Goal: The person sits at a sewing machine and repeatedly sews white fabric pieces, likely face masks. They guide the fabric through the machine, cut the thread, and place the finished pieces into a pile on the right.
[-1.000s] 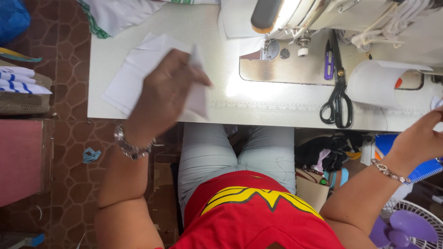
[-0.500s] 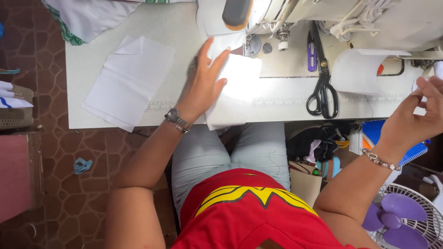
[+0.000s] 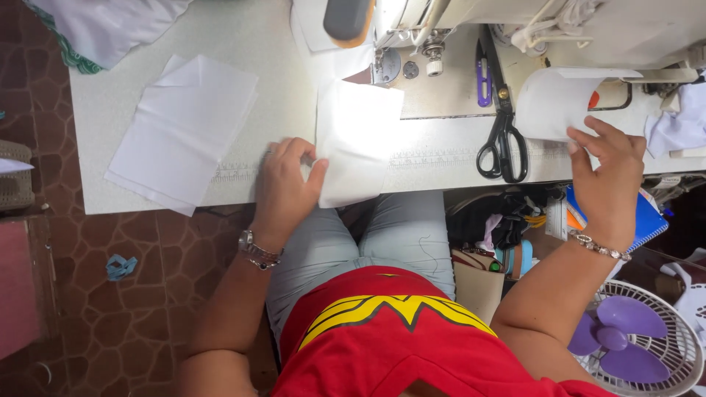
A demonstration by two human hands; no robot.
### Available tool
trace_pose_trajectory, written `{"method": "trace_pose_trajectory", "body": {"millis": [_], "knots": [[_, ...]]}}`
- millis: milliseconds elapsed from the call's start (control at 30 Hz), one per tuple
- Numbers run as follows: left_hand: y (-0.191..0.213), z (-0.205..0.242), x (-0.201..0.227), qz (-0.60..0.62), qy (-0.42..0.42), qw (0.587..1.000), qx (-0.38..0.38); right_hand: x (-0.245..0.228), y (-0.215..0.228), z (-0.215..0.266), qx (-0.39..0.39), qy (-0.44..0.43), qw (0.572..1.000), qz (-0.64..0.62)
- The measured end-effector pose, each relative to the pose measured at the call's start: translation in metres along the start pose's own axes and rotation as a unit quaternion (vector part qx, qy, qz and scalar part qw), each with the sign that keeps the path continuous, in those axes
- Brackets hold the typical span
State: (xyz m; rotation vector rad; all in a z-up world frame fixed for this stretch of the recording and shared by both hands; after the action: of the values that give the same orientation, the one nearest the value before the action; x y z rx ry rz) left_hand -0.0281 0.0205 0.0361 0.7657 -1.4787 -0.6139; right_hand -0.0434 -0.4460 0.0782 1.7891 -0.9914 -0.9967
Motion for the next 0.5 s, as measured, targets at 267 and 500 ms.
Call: {"method": "trace_pose_trajectory", "body": {"millis": [267, 500], "knots": [[0.015, 0.009, -0.004, -0.161, 0.114, 0.98, 0.022, 0.017, 0.0, 0.007, 0.008, 0.025, 1.0, 0.008], [-0.013, 0.013, 0.03, -0.164, -0.185, 0.966, -0.075, 0.022, -0.01, 0.012, -0.042, 0.087, 0.995, 0.027]]}}
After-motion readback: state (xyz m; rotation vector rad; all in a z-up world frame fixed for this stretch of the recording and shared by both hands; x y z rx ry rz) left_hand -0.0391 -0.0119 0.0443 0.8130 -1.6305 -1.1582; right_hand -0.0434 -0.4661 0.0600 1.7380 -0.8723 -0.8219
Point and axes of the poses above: each hand's wrist, its own z-axis away from the middle knuckle, its own y-axis out of the back of the hand, x = y × z, the point moved 7 cm from there along -z, towards the middle knuckle, and after that the axes turned 15 degrees about y, right-handed, at the moved point
